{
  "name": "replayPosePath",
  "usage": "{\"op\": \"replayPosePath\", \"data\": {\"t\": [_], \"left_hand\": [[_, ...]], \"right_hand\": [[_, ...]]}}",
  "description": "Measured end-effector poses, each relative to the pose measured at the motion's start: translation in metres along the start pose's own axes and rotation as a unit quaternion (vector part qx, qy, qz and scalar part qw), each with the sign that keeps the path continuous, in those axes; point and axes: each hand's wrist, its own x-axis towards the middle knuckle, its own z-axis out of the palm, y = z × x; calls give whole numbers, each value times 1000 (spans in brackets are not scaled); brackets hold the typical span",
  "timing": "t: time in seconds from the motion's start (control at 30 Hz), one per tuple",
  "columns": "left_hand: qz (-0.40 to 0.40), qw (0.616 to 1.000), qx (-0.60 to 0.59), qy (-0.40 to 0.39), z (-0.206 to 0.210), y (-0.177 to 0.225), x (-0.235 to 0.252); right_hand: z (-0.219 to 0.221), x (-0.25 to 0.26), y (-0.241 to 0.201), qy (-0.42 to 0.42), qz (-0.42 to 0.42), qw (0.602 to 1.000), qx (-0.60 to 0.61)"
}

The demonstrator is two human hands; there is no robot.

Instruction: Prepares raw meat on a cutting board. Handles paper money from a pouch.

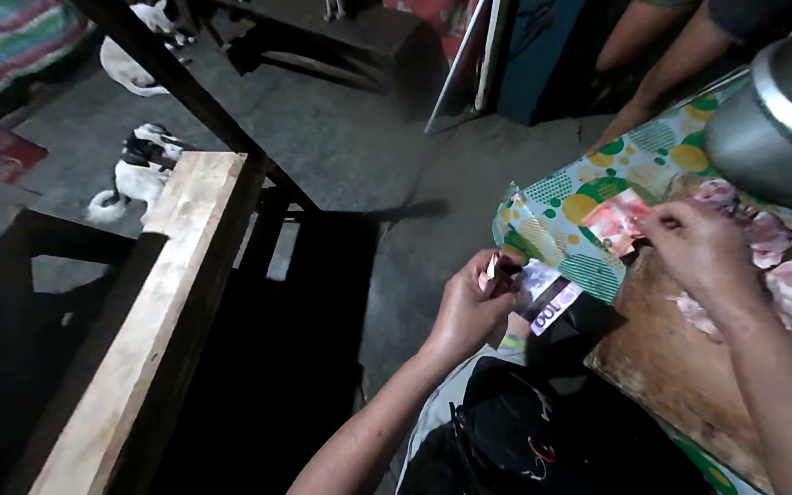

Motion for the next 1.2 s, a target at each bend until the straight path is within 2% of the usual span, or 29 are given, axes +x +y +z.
{"op": "replayPosePath", "data": {"t": [0.1,0.27,0.37,0.5,0.57,0.67,0.77,0.83,0.87,0.93,1.0,1.03,1.1,1.2], "left_hand": [[30,998,60,10,15,7,22],[74,978,193,30,54,12,80],[80,976,204,17,69,6,100],[77,987,139,-3,72,-5,100],[66,995,77,-3,66,-14,97],[-1,996,-93,5,54,-24,92],[-96,958,-270,1,48,-25,85],[-119,934,-336,-1,48,-25,79],[-115,929,-352,-4,49,-26,76],[-93,927,-362,-19,53,-25,71],[-71,931,-355,-39,57,-20,67],[-56,936,-344,-49,58,-18,66],[-42,943,-327,-48,58,-18,66],[-68,949,-308,-8,54,-24,66]], "right_hand": [[-9,7,4,-7,28,1000,-7],[-7,13,7,-10,9,999,-48],[-15,3,-10,13,-9,1000,-18],[-9,-5,-20,-64,24,991,114],[-2,-3,-14,-57,47,984,161],[-1,3,1,-28,47,991,120],[-8,-1,-2,0,16,1000,26],[-14,-13,-18,15,-12,999,30],[-16,-21,-27,4,-23,998,62],[-15,-37,-41,-74,-9,987,144],[-9,-46,-49,-159,56,953,252],[-7,-47,-53,-166,90,932,311],[-6,-44,-50,-125,114,913,372],[-16,-29,-33,-34,70,950,303]]}}
